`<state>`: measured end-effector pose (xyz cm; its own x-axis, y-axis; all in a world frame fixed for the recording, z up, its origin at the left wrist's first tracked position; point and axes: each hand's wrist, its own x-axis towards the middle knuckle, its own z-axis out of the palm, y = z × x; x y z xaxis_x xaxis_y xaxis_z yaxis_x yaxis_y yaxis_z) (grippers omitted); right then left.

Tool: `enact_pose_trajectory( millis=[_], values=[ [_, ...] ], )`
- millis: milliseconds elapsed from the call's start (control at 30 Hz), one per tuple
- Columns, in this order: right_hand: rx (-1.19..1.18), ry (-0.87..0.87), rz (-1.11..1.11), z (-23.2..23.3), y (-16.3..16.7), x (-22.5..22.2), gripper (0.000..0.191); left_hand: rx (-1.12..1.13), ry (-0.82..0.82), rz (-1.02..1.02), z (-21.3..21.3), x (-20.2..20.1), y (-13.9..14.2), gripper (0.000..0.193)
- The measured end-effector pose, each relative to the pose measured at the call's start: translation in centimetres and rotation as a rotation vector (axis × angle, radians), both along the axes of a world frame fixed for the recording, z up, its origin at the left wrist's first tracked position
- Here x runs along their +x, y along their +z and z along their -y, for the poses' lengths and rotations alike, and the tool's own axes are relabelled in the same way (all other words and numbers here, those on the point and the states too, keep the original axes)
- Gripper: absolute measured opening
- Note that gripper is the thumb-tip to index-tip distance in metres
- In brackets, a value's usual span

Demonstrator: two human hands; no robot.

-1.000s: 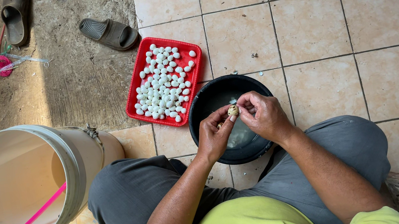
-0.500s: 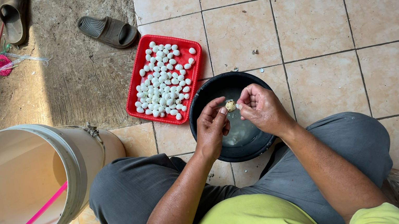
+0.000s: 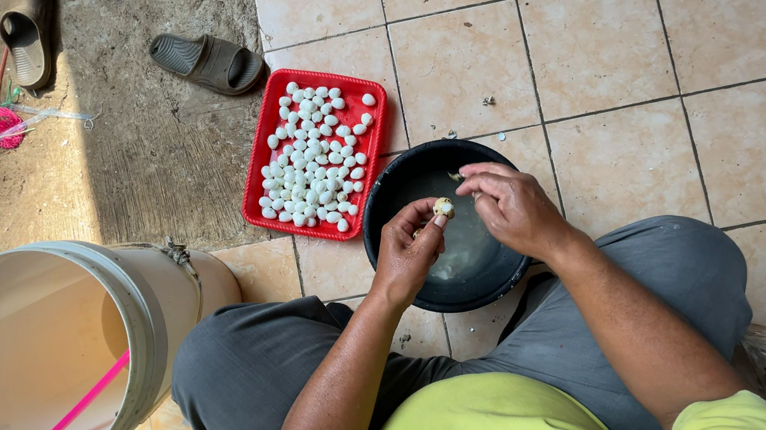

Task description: The person sits on the floor and peels the shell off small boiled eggs one at a time, dipping each egg in a black water bowl and rubbing the shell off by hand. Peeled eggs are placed on a red tray beside the bowl, and shell fragments drop into the water.

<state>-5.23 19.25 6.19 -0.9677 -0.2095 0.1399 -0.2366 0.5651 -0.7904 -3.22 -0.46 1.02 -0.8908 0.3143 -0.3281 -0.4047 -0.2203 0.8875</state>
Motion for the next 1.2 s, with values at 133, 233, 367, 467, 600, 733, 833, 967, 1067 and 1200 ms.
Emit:
enact_pose_trajectory(
  millis=[133,233,367,467,600,733,833,967,1067,1200],
  values=[
    [-0.005,0.121,0.002,0.5,1.0,0.6,0.016,-0.093,-0.035,-0.106,0.1,-0.1,0.2,0.029],
    [0.059,0.159,-0.041,0.7,1.3,0.5,0.014,-0.145,-0.043,-0.159,0.1,0.0,0.3,0.031],
    [0.124,0.192,-0.155,0.8,1.0,0.4,0.015,-0.206,-0.045,-0.191,0.1,0.1,0.6,0.034],
    [0.172,0.206,-0.233,0.9,0.7,0.5,0.016,-0.238,-0.041,-0.224,0.1,0.1,0.7,0.033],
    [0.171,0.2,-0.277,1.1,0.7,0.5,0.017,-0.232,-0.038,-0.223,0.1,0.3,0.7,0.035],
    [0.112,0.14,-0.15,1.4,0.7,0.5,0.012,-0.179,-0.041,-0.185,0.2,0.4,0.6,0.035],
    [-0.031,0.06,0.132,1.2,0.4,0.6,0.009,-0.09,-0.088,-0.129,0.5,0.4,0.5,0.037],
    [-0.42,0.026,0.519,0.5,-0.2,0.2,0.011,0.063,-0.159,-0.075,0.9,0.2,0.3,0.042],
    [-0.437,0.024,0.559,0.0,-0.5,-0.3,0.012,0.074,-0.144,-0.092,1.0,0.1,0.7,0.045],
    [-0.355,0.006,0.548,-0.2,-0.5,-0.2,0.01,-0.191,-0.123,-0.274,0.9,0.2,1.9,0.042]
  ],
)
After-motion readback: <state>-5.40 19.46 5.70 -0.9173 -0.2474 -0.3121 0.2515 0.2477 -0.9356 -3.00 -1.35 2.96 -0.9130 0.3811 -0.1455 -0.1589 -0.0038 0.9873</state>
